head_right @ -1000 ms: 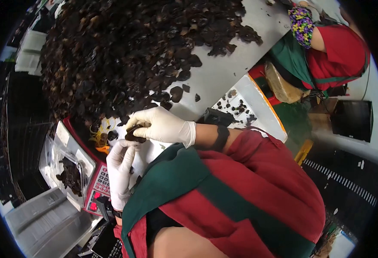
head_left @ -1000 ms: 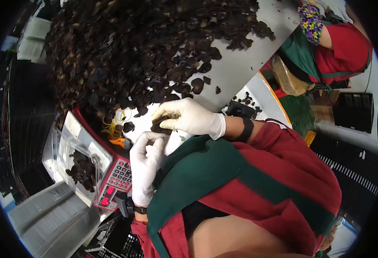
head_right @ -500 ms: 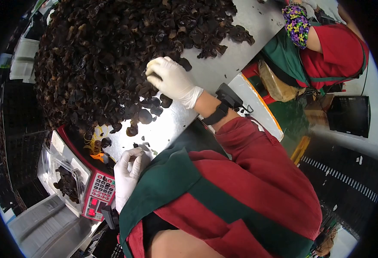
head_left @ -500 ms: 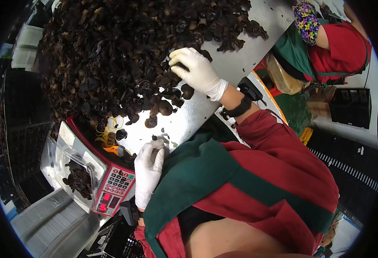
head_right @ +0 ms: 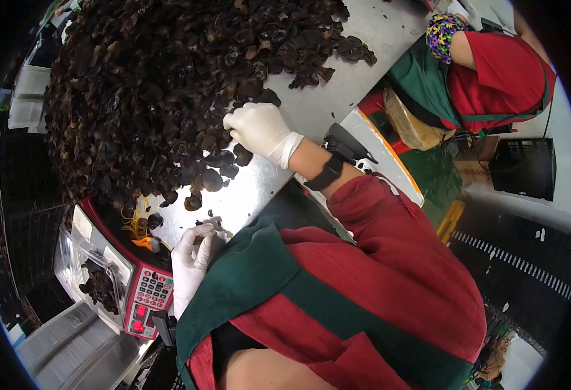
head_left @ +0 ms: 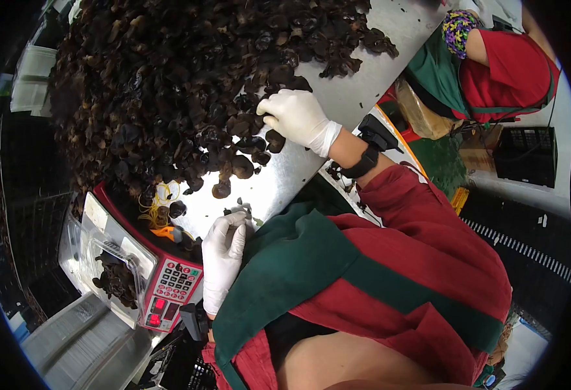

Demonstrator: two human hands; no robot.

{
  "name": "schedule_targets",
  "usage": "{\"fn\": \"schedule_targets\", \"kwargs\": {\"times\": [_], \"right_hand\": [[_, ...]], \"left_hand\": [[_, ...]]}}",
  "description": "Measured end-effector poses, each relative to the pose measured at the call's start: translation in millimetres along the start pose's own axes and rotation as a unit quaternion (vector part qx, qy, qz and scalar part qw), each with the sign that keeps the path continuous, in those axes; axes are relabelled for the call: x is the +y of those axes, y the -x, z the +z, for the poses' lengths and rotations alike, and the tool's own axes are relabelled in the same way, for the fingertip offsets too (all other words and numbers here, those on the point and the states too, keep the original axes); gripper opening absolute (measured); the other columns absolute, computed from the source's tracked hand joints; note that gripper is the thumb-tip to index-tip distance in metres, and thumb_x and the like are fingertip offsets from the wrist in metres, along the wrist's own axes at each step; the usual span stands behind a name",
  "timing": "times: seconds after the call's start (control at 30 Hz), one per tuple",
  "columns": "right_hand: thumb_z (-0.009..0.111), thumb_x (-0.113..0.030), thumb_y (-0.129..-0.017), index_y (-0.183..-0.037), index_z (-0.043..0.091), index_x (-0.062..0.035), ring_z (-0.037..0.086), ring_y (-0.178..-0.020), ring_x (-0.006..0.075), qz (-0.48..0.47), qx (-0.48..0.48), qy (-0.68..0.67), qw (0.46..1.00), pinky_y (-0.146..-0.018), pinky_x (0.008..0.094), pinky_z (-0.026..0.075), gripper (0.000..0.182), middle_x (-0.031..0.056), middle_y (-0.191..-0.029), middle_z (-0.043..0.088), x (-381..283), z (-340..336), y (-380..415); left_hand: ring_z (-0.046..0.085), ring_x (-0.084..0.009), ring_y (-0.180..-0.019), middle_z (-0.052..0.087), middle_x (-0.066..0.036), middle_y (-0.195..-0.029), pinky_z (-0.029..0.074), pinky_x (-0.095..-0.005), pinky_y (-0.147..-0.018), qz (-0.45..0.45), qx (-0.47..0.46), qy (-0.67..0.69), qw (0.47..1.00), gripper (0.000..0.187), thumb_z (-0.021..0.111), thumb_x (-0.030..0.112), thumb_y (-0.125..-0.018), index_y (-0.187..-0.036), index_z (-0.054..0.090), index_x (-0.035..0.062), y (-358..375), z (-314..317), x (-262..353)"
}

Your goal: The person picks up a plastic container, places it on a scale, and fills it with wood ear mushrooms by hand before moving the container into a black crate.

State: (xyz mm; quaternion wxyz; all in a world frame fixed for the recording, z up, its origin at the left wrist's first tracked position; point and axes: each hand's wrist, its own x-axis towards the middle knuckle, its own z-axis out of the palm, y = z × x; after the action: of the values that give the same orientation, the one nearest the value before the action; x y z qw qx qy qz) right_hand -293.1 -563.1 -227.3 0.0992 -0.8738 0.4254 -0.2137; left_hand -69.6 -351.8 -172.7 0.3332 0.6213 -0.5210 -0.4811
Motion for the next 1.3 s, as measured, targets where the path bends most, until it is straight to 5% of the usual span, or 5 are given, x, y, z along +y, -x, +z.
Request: {"fn": "schedule_targets", "kwargs": {"times": [0.23,0.57,0.8,1.0,1.3], "right_hand": [[0.073,-0.009,-0.085,-0.096,0.072,-0.0045,0.050,-0.065,0.0030,0.175,-0.016,-0.338,0.925,-0.060,0.0221,0.042,0.012,-0.0051,-0.067,0.058,11,-65,8],[0.068,-0.005,-0.081,-0.101,0.072,-0.0049,0.054,-0.062,0.0077,0.272,-0.122,0.016,0.954,-0.060,0.0258,0.046,0.020,0.0018,-0.071,0.061,63,-146,75],[0.079,-0.023,-0.077,-0.103,0.071,-0.0123,0.061,-0.069,0.0225,-0.033,0.059,-0.147,0.987,-0.064,0.0339,0.051,0.029,0.0046,-0.078,0.061,-44,-8,23],[0.075,-0.027,-0.078,-0.090,0.069,-0.0149,0.064,-0.087,0.0238,0.035,-0.036,-0.163,0.985,-0.073,0.0376,0.053,0.018,0.0016,-0.088,0.064,-55,-3,-8],[0.077,-0.056,-0.073,-0.141,0.052,-0.0339,0.032,-0.142,0.0367,-0.132,-0.090,-0.022,0.987,-0.108,0.0648,0.033,0.076,0.0131,-0.158,0.031,-104,42,-61]], "left_hand": [[0.069,-0.0197,-0.095,0.070,-0.012,-0.105,0.055,-0.0309,-0.085,0.004,0.006,-0.046,0.999,0.012,0.062,0.002,-0.094,-0.105,0.065,-0.0001,2,-4,1],[0.064,-0.0122,-0.095,0.069,-0.009,-0.109,0.052,-0.0263,-0.086,-0.012,-0.020,-0.016,1.000,0.013,0.062,0.008,-0.098,-0.108,0.065,-0.0003,-3,-1,-9],[0.068,-0.0177,-0.095,0.069,-0.013,-0.116,0.055,-0.0293,-0.086,-0.016,-0.009,0.013,1.000,0.011,0.062,0.001,-0.095,-0.106,0.064,0.0001,3,2,-2],[0.064,-0.0142,-0.097,0.068,-0.009,-0.109,0.050,-0.0273,-0.088,-0.034,0.026,0.018,0.999,0.015,0.062,0.005,-0.098,-0.111,0.064,-0.0019,23,-6,-8],[0.062,-0.0136,-0.092,0.066,-0.009,-0.103,0.050,-0.0274,-0.086,-0.020,0.021,0.023,0.999,0.014,0.060,0.001,-0.097,-0.110,0.064,-0.0029,23,-1,-12]]}}
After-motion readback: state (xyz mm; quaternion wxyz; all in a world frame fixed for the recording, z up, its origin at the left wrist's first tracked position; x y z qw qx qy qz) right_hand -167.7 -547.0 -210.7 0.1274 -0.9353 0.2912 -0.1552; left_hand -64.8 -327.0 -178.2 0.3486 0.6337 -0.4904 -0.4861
